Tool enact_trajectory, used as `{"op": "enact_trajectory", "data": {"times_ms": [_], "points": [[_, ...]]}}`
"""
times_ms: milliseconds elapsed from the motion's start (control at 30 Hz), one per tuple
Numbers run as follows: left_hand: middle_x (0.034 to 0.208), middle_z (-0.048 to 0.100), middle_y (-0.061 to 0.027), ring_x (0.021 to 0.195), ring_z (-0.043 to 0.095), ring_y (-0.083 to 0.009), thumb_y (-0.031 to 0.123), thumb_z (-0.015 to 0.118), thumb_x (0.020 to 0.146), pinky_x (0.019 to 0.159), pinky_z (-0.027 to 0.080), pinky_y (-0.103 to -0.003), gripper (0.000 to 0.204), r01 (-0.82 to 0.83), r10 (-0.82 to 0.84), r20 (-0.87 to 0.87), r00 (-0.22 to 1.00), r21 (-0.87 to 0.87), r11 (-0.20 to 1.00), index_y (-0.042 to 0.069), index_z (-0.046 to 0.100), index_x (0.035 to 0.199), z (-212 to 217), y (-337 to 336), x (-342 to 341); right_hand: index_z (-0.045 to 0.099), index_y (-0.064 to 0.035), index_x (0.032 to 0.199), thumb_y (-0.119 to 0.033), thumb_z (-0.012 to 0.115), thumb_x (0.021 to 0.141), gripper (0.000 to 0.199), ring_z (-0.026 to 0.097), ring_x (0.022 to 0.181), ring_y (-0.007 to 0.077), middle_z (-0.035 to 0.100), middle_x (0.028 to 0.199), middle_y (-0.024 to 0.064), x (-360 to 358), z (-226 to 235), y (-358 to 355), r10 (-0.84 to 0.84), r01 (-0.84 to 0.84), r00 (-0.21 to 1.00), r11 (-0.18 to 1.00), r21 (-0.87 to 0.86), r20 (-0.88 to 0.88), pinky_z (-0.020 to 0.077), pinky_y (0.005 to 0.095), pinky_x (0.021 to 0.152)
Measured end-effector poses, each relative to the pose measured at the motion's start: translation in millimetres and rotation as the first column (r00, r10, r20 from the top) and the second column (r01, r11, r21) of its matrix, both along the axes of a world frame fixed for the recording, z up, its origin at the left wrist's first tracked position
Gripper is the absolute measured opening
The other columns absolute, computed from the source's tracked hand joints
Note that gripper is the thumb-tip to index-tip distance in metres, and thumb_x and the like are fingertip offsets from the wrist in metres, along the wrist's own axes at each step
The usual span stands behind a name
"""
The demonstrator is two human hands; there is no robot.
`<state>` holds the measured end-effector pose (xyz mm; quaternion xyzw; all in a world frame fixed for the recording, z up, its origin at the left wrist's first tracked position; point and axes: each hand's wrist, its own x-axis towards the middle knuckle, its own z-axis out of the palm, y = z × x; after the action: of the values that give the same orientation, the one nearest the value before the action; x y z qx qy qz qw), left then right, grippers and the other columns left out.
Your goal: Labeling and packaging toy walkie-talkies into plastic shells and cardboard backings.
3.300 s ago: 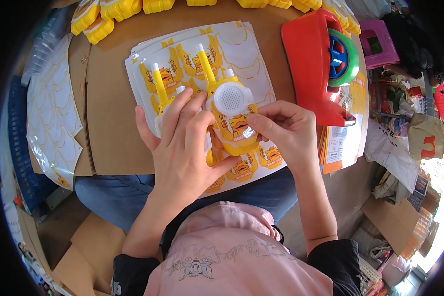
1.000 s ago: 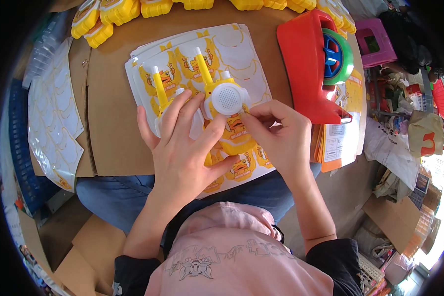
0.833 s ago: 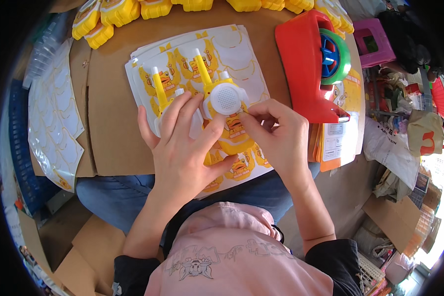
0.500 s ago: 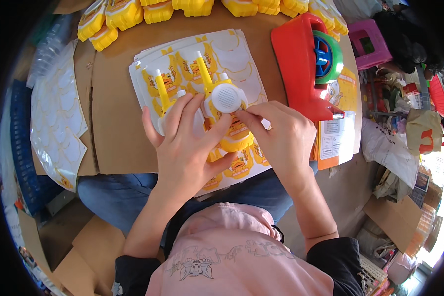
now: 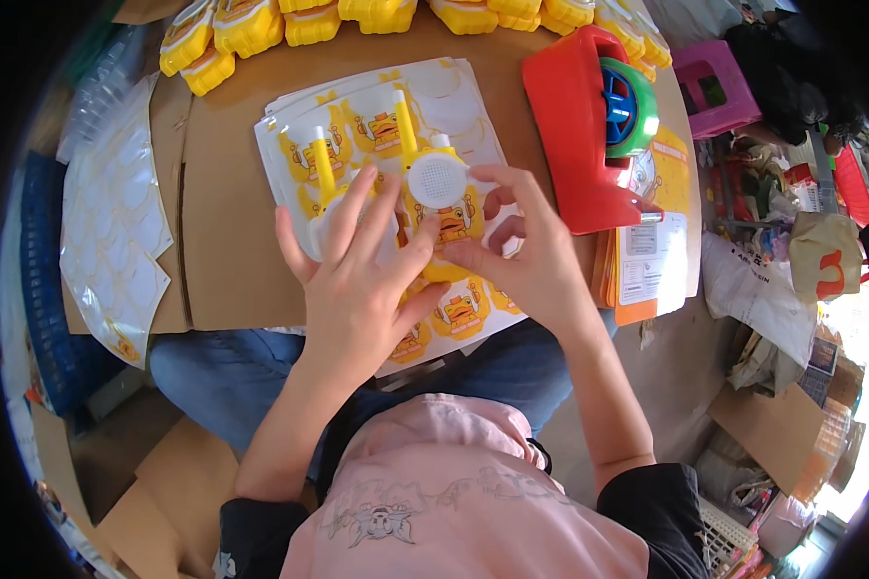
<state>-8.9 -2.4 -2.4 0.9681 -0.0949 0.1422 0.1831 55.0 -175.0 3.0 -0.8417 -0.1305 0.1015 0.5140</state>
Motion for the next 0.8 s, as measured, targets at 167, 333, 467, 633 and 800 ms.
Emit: {"op": "enact_trajectory", "data": {"times_ms": [167, 333, 467, 633, 800], "points": [[0.128, 0.056, 0.0007, 0.130, 0.040, -0.0246, 0.033, 0.072, 0.070, 0.107, 0.000, -0.058, 0.035, 0.044, -0.047, 0.151, 0.987, 0.025, 0.999, 0.022, 0.069, 0.104, -14.3, -1.3, -7.4, 0.046, -0.0075, 0.123, -0.007, 0.081, 0.068, 0.065, 0.052, 0.061, 0.0058, 0.051, 0.085, 0.0035, 3.3, -8.5, -3.6, 0.005, 0.022, 0.990, 0.981, 0.192, -0.141, 0.0438, 0.0195, 0.051], [0.135, 0.049, -0.0049, 0.133, 0.035, -0.0299, 0.024, 0.078, 0.061, 0.105, 0.000, -0.063, 0.035, 0.048, -0.040, 0.160, 0.986, -0.042, 0.998, 0.023, 0.069, 0.095, -16.5, 1.2, -5.2, 0.050, -0.0046, 0.126, -0.004, 0.075, 0.074, 0.058, 0.056, 0.060, 0.0061, 0.055, 0.079, 0.0024, 21.5, 5.1, -6.7, 0.098, -0.013, 0.905, 0.979, 0.203, -0.413, 0.0416, 0.0189, 0.046], [0.145, 0.036, -0.0120, 0.138, 0.022, -0.0372, 0.030, 0.078, 0.061, 0.107, -0.001, -0.058, 0.037, -0.056, 0.062, 0.059, 0.996, -0.094, 0.994, 0.032, 0.072, 0.097, -1.7, -2.4, -4.9, 0.064, 0.0002, 0.110, -0.008, 0.073, 0.078, 0.035, 0.057, 0.056, 0.0062, 0.064, 0.072, 0.0046, 47.8, 3.1, -11.7, 0.086, -0.024, 0.917, 0.987, 0.161, -0.391, 0.0409, 0.0179, 0.044], [0.144, 0.035, -0.0108, 0.138, 0.019, -0.0355, 0.027, 0.081, 0.058, 0.106, 0.004, -0.059, 0.041, -0.075, 0.077, 0.015, 0.997, -0.084, 0.994, 0.032, 0.071, 0.097, 5.0, -3.3, -6.8, 0.067, -0.0032, 0.108, -0.010, 0.069, 0.082, 0.027, 0.059, 0.060, 0.0054, 0.067, 0.076, 0.0029, 59.3, 12.8, -11.9, 0.108, -0.083, 0.892, 0.994, 0.075, -0.440, 0.0429, 0.0170, 0.047], [0.140, 0.035, -0.0092, 0.135, 0.022, -0.0350, 0.028, 0.084, 0.053, 0.105, 0.007, -0.060, 0.056, -0.147, 0.147, -0.009, 0.989, -0.081, 0.986, 0.029, 0.067, 0.106, 5.4, -5.9, -4.4, 0.066, -0.0017, 0.106, -0.008, 0.066, 0.081, 0.026, 0.059, 0.061, 0.0046, 0.065, 0.075, 0.0003, 53.3, 9.2, -9.8, 0.148, -0.120, 0.923, 0.988, 0.100, -0.354, 0.0427, 0.0170, 0.047]]}}
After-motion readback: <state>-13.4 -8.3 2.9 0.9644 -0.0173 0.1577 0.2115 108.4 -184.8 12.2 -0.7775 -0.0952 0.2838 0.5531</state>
